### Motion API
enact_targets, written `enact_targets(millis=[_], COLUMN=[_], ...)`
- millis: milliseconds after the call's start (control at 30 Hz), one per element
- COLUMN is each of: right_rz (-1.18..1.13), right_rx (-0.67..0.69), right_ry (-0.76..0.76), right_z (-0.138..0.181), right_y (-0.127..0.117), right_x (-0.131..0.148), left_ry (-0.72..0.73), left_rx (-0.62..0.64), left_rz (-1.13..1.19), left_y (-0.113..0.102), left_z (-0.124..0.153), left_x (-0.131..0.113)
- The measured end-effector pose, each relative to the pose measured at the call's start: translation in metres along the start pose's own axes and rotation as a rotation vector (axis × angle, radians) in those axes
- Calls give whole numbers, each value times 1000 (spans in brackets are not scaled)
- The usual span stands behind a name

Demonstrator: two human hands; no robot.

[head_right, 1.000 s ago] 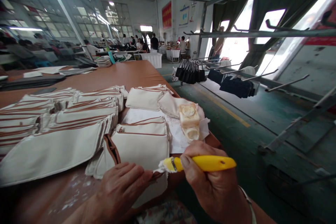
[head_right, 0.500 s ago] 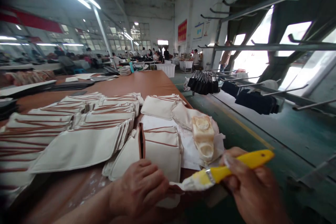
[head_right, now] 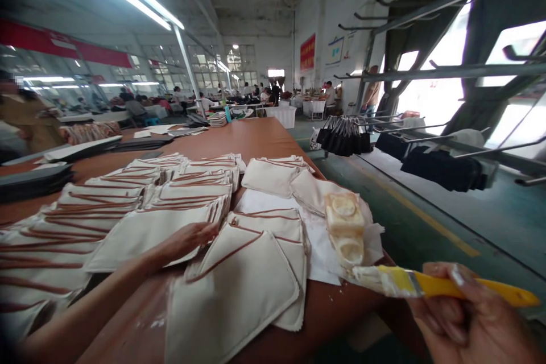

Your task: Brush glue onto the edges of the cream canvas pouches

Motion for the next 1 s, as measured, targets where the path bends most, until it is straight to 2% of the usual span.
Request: enact_targets(millis=[67, 133, 233, 333, 433, 533, 633, 767, 900, 1000], right_rz=[-224, -369, -397, -360, -292, -170, -20, 159, 372, 471], right_rx=[-129, -195, -183, -113, -24, 7, 33, 109, 215, 167], right_ry=[286, 473, 525, 506, 457, 335, 177, 29, -158, -264], right_z=[7, 16, 29, 38, 38, 31, 22, 16, 13, 9], right_y=[17, 35, 53, 61, 66, 74, 83, 95, 109, 107], right_x=[-9, -15, -25, -37, -49, -56, -59, -53, -42, -39], left_ry=[-24, -30, -67, -139, -142, -29, 96, 203, 281, 298], left_rx=[4, -15, -80, -94, -43, 51, 115, 131, 157, 181], left_rz=[-81, -136, -179, -167, -86, 68, 213, 336, 422, 448], left_y=[24, 53, 89, 110, 119, 122, 121, 113, 107, 105], left_z=[-10, -20, -37, -52, -58, -48, -27, 0, 15, 21], left_x=[12, 8, -8, -20, -27, -38, -54, -76, -92, -96])
Point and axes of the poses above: each hand's wrist, its own z-axis away from the middle knuckle, its own y-axis out of the palm, x = y × z, the point moved 1 cm from there along -z, towards the middle knuckle, and after that the axes turned 1 degree about z, right-handed, at the moved point
